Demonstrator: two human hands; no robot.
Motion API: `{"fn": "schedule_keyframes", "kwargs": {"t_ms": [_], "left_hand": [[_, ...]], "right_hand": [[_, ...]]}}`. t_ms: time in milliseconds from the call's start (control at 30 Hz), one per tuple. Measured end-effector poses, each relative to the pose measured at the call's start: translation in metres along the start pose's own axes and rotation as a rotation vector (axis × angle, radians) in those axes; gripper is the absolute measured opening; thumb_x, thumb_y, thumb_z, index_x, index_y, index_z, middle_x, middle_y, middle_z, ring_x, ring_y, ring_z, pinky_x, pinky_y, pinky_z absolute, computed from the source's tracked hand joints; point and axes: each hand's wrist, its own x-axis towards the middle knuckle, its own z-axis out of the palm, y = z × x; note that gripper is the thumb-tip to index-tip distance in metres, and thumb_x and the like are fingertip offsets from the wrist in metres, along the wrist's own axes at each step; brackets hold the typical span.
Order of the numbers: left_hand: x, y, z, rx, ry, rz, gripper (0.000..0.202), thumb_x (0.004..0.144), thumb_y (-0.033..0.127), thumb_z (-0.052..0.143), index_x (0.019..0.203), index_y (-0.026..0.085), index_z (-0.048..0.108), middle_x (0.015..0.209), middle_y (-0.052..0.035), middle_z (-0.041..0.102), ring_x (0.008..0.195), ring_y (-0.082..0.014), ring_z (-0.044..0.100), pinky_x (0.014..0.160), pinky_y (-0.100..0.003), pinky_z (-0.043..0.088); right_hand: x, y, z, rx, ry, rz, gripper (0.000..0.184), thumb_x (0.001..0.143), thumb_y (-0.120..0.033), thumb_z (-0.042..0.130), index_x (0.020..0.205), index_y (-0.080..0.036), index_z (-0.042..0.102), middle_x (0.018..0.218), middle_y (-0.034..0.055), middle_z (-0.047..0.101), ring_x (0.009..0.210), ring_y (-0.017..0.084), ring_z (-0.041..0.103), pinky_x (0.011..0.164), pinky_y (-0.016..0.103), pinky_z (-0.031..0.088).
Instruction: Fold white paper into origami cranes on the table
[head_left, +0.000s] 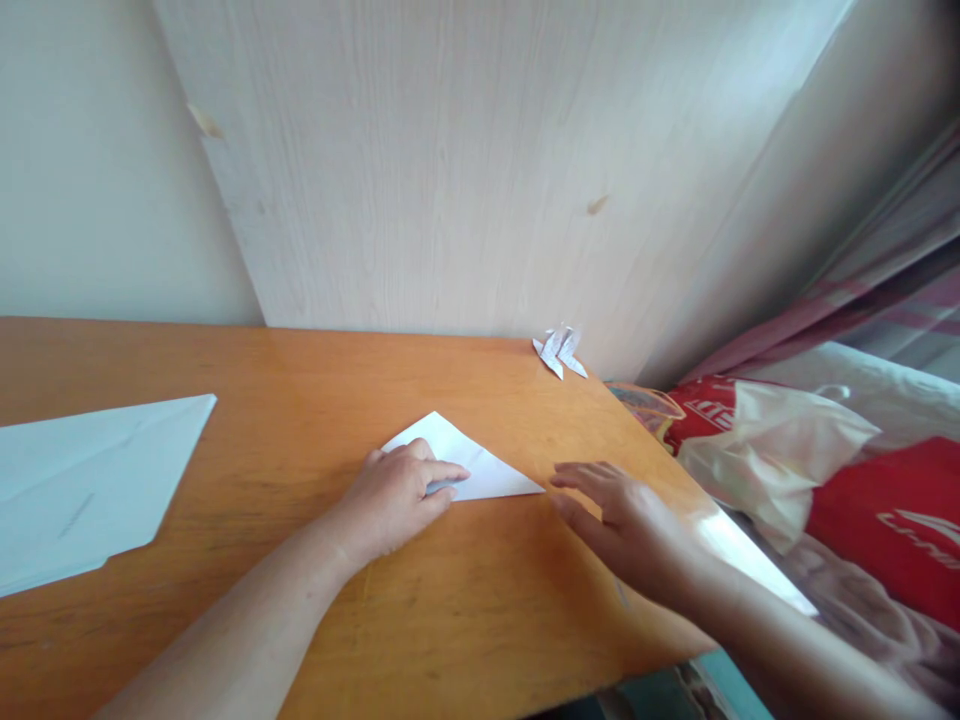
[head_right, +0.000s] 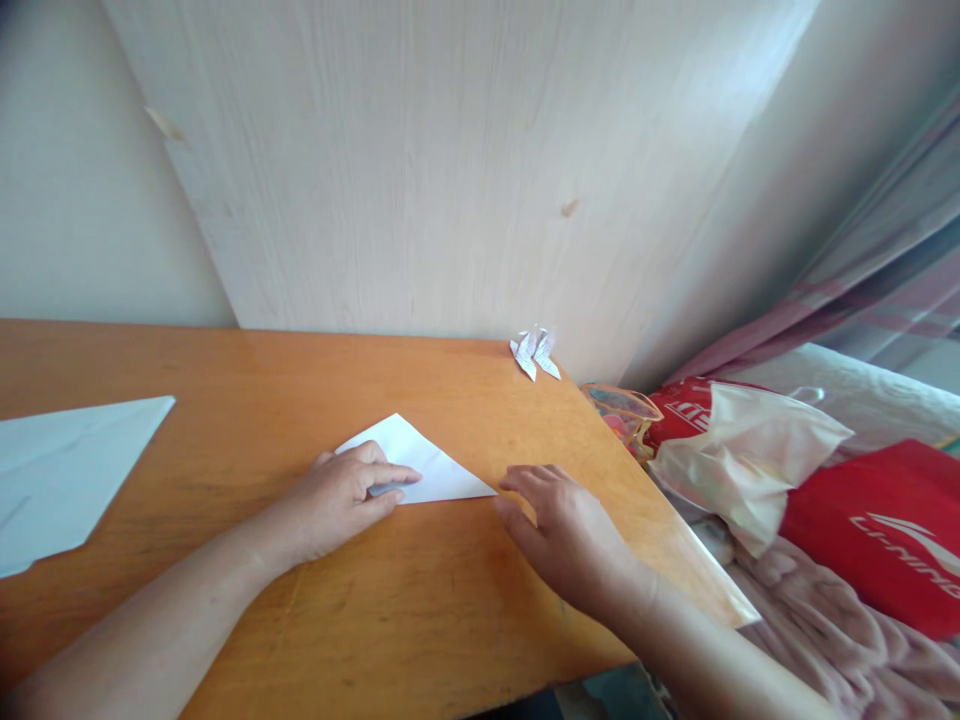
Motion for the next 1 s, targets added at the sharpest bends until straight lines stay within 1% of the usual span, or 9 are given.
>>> {"fn": "schedule_keyframes", "kwargs": {"t_ms": [33,100,167,233,300,400,600,733,1000], "left_hand": [[0.0,0.0,0.0,0.004,0.001,0.001,0.035,0.091,0.033,0.055,0.12,0.047,0.069,0.103,-0.0014,0.062,0.097,-0.0228,0.06,0.084,-0.035,0.04],[0.0,-0.001,0.001,0.011,0.006,0.004,0.036,0.092,0.033,0.054,0.121,0.048,0.068,0.103,-0.0015,0.062,0.097,-0.0229,0.06,0.084,-0.035,0.04],[0.0,-0.002,0.002,0.014,0.012,0.007,0.036,0.092,0.033,0.054,0.121,0.048,0.068,0.103,-0.0018,0.062,0.097,-0.023,0.06,0.084,-0.035,0.04],[0.001,-0.002,0.002,0.01,0.015,0.009,0.035,0.092,0.033,0.054,0.12,0.047,0.069,0.103,-0.0021,0.062,0.097,-0.0231,0.06,0.084,-0.035,0.04],[0.001,0.0,0.001,0.001,0.014,0.012,0.035,0.092,0.032,0.054,0.12,0.047,0.069,0.104,-0.0021,0.062,0.098,-0.0232,0.06,0.084,-0.036,0.04],[0.0,0.002,-0.001,-0.006,0.008,0.008,0.035,0.092,0.032,0.053,0.12,0.047,0.069,0.104,-0.0023,0.063,0.099,-0.0236,0.06,0.086,-0.036,0.041],[0.0,0.004,-0.002,-0.001,0.002,0.015,0.035,0.093,0.035,0.053,0.122,0.046,0.068,0.106,-0.0035,0.063,0.102,-0.0254,0.06,0.09,-0.04,0.04],[0.0,0.003,-0.002,-0.003,-0.003,0.026,0.036,0.093,0.035,0.052,0.123,0.046,0.068,0.107,-0.004,0.063,0.103,-0.0269,0.06,0.09,-0.041,0.041],[0.002,-0.002,-0.006,-0.054,-0.063,0.019,0.05,0.088,0.017,0.046,0.125,0.043,0.068,0.114,-0.001,0.067,0.11,-0.0248,0.059,0.089,-0.036,0.044]], "right_hand": [[0.007,-0.001,-0.001,0.084,0.025,0.041,0.026,0.096,-0.03,0.048,0.105,-0.02,0.07,0.11,0.0081,0.073,0.101,0.021,0.067,0.086,0.035,0.052],[0.02,-0.002,-0.003,0.196,0.015,0.137,0.015,0.089,-0.024,0.052,0.086,-0.019,0.066,0.085,0.0034,0.071,0.08,0.017,0.066,0.069,0.028,0.05],[0.033,-0.005,-0.001,0.298,-0.074,0.237,0.008,0.084,-0.02,0.054,0.081,-0.019,0.06,0.072,0.0,0.066,0.067,0.015,0.061,0.057,0.024,0.044],[0.044,-0.009,0.001,0.385,-0.171,0.303,0.006,0.081,-0.018,0.053,0.082,-0.019,0.058,0.065,-0.0021,0.061,0.058,0.013,0.057,0.049,0.022,0.039],[0.052,-0.013,0.005,0.432,-0.245,0.309,0.009,0.079,-0.016,0.052,0.083,-0.019,0.058,0.063,-0.0026,0.06,0.058,0.012,0.056,0.048,0.02,0.038],[0.064,-0.02,0.013,0.436,-0.318,0.26,0.012,0.079,-0.016,0.051,0.086,-0.02,0.06,0.067,-0.0022,0.062,0.06,0.012,0.057,0.049,0.019,0.039],[0.085,-0.033,0.032,0.424,-0.49,0.24,0.011,0.078,-0.018,0.053,0.086,-0.021,0.059,0.064,-0.0023,0.062,0.059,0.013,0.059,0.05,0.019,0.041],[0.092,-0.044,0.038,0.423,-0.538,0.236,0.008,0.076,-0.018,0.055,0.083,-0.02,0.057,0.059,-0.0029,0.06,0.053,0.013,0.058,0.047,0.019,0.04],[0.101,-0.052,0.036,0.338,-0.637,0.258,0.008,0.077,-0.025,0.058,0.082,-0.019,0.059,0.06,-0.0002,0.063,0.054,0.015,0.06,0.047,0.022,0.042]]}}
